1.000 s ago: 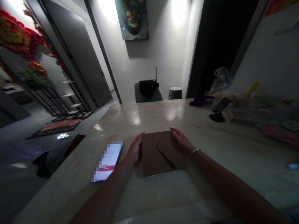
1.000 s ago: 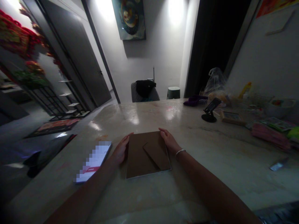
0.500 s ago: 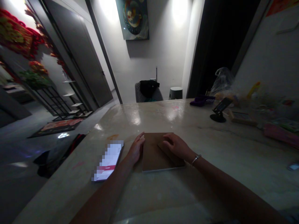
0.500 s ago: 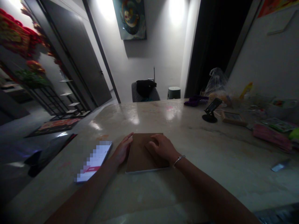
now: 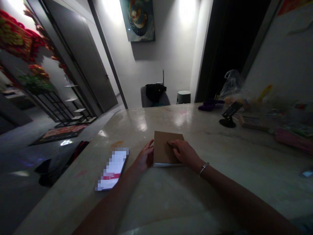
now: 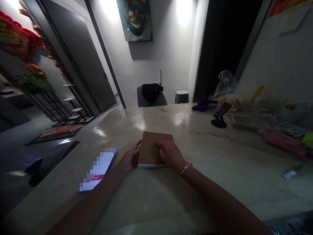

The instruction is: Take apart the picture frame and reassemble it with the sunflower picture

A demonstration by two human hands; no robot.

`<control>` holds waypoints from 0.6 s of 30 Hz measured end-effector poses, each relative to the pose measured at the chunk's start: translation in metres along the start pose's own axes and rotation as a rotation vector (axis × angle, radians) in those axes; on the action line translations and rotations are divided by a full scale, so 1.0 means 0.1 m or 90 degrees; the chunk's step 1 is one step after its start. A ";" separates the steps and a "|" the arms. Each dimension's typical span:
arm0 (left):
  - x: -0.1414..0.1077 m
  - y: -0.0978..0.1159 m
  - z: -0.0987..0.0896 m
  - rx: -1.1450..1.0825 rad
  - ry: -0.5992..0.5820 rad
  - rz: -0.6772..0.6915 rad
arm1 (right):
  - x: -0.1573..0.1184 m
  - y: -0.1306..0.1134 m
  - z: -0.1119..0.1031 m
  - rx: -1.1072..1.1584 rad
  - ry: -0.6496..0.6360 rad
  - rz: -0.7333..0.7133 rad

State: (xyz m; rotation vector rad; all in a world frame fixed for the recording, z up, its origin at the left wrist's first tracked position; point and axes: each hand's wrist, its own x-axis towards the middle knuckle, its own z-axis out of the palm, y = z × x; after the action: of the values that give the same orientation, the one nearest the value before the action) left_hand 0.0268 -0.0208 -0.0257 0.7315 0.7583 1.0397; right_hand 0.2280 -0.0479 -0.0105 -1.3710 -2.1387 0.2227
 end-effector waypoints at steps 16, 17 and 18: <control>-0.04 -0.05 0.03 0.053 -0.002 -0.014 | 0.04 0.09 -0.04 0.038 0.055 0.061; -0.03 -0.05 0.04 0.065 0.001 -0.011 | 0.04 0.09 -0.04 0.037 0.053 0.063; -0.03 -0.05 0.05 0.077 0.004 -0.006 | 0.04 0.09 -0.03 0.037 0.052 0.061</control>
State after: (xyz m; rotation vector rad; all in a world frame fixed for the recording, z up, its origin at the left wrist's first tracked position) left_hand 0.0325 -0.0265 -0.0265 0.8283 0.8344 0.9945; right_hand 0.2358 -0.0409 -0.0109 -1.4266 -1.9870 0.2593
